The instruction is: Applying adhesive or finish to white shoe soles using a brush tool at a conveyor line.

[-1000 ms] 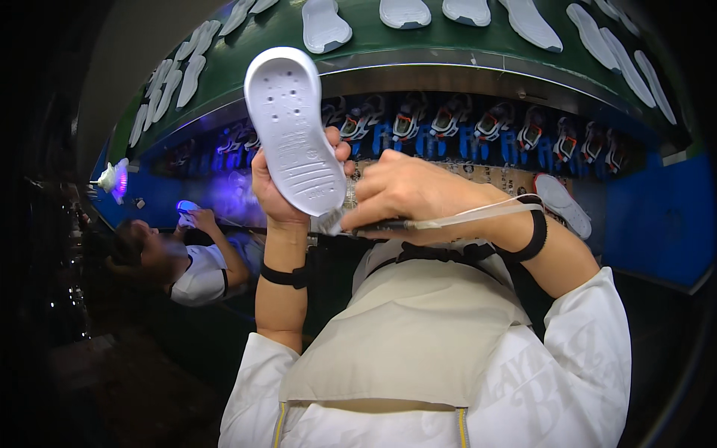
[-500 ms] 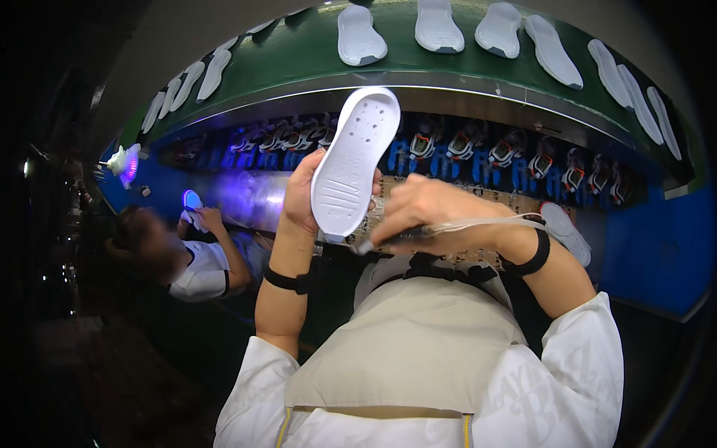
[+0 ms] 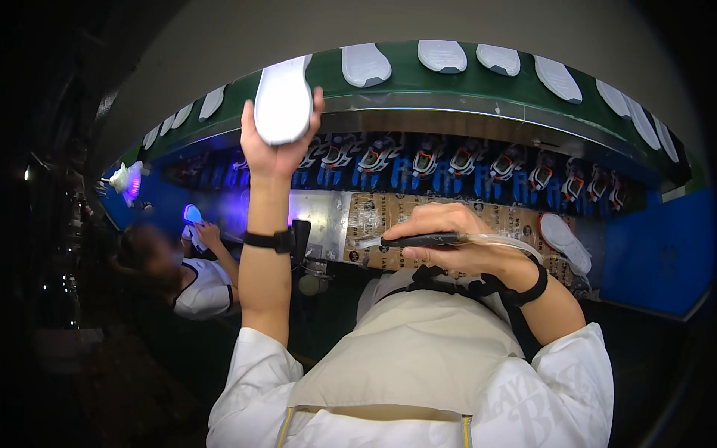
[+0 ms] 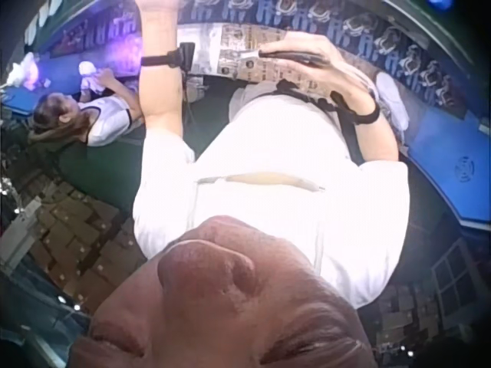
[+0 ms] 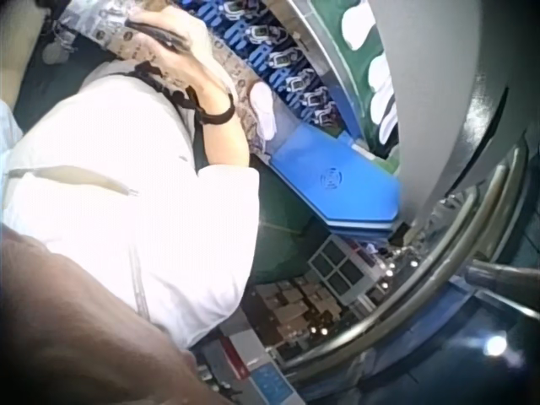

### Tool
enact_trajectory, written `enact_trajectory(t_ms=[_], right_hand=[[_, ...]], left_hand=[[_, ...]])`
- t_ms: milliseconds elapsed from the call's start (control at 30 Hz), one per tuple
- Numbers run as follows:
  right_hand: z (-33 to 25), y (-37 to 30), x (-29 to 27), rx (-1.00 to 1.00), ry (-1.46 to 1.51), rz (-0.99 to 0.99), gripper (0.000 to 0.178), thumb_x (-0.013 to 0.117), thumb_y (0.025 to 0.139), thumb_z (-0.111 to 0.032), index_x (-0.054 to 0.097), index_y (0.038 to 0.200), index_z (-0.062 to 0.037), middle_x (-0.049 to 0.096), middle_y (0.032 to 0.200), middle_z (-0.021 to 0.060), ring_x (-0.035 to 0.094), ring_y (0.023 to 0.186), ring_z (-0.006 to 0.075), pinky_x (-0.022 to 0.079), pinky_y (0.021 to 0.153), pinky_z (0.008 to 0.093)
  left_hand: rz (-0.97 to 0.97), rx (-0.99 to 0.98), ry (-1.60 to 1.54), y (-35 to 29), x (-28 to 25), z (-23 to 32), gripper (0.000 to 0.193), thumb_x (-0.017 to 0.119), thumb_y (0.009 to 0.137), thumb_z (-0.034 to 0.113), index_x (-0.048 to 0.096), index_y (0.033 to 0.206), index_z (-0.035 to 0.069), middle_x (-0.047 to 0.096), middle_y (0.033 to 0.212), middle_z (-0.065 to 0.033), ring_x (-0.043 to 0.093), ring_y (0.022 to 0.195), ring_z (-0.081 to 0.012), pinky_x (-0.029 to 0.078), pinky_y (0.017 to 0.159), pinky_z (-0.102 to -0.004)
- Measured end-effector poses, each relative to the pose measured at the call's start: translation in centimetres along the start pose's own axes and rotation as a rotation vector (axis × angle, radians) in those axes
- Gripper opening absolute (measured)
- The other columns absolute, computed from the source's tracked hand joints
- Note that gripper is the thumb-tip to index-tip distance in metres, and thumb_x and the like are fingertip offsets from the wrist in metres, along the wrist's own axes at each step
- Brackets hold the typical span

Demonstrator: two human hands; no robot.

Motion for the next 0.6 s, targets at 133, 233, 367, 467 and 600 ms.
enact_trajectory(t_ms=[133,233,367,467,600], right_hand=[[0.3,0.1,0.2,0.024,-0.007,0.025,0.031,0.079,0.088,-0.016,0.076,0.118,-0.0093,0.069,0.084,0.0081,0.062,0.075,0.0226,0.049,0.070,0.0371],[1.4,-0.7,-0.2,0.085,0.016,0.052,0.033,0.079,0.087,-0.014,0.076,0.119,-0.0084,0.071,0.088,0.0095,0.064,0.078,0.0224,0.051,0.073,0.0365],[1.6,-1.1,-0.7,0.164,0.009,0.089,0.032,0.077,0.089,-0.014,0.075,0.120,-0.0065,0.072,0.093,0.0115,0.066,0.081,0.0230,0.052,0.075,0.0362],[1.5,-1.0,-0.7,0.218,-0.002,0.122,0.032,0.076,0.089,-0.015,0.075,0.120,-0.0055,0.074,0.096,0.0123,0.068,0.084,0.0235,0.053,0.076,0.0355],[1.8,-0.6,-0.6,0.240,0.003,0.138,0.032,0.075,0.090,-0.015,0.075,0.120,-0.0045,0.075,0.100,0.0128,0.069,0.087,0.0240,0.054,0.078,0.0349]], left_hand=[[0.508,0.057,0.207,2.1,-1.5,-1.6,0.086,0.042,0.107,0.050,0.013,0.151,-0.017,0.039,0.142,-0.0457,0.056,0.125,-0.0515,0.053,0.104,-0.0516],[0.603,0.183,0.567,1.0,-4.9,1.0,0.071,0.050,0.106,0.039,0.032,0.147,-0.015,0.053,0.133,-0.0370,0.064,0.115,-0.0450,0.057,0.098,-0.0493],[0.912,0.451,0.983,1.1,-8.1,11.6,0.057,0.051,0.105,0.029,0.039,0.143,-0.011,0.056,0.130,-0.0352,0.068,0.105,-0.0427,0.061,0.090,-0.0495],[0.973,0.427,1.132,0.9,-11.1,19.7,0.046,0.061,0.099,0.028,0.056,0.130,-0.006,0.066,0.115,-0.0295,0.072,0.097,-0.0393,0.062,0.082,-0.0462],[0.961,0.543,1.575,1.1,-14.8,27.4,0.042,0.065,0.096,0.027,0.060,0.124,-0.005,0.068,0.110,-0.0272,0.072,0.093,-0.0389,0.061,0.079,-0.0469]])
Point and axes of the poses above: each hand's wrist, its own y-axis towards the middle knuckle, its own x-axis out of the palm, z = x × y, the point moved 2 cm from there along y, towards the middle knuckle
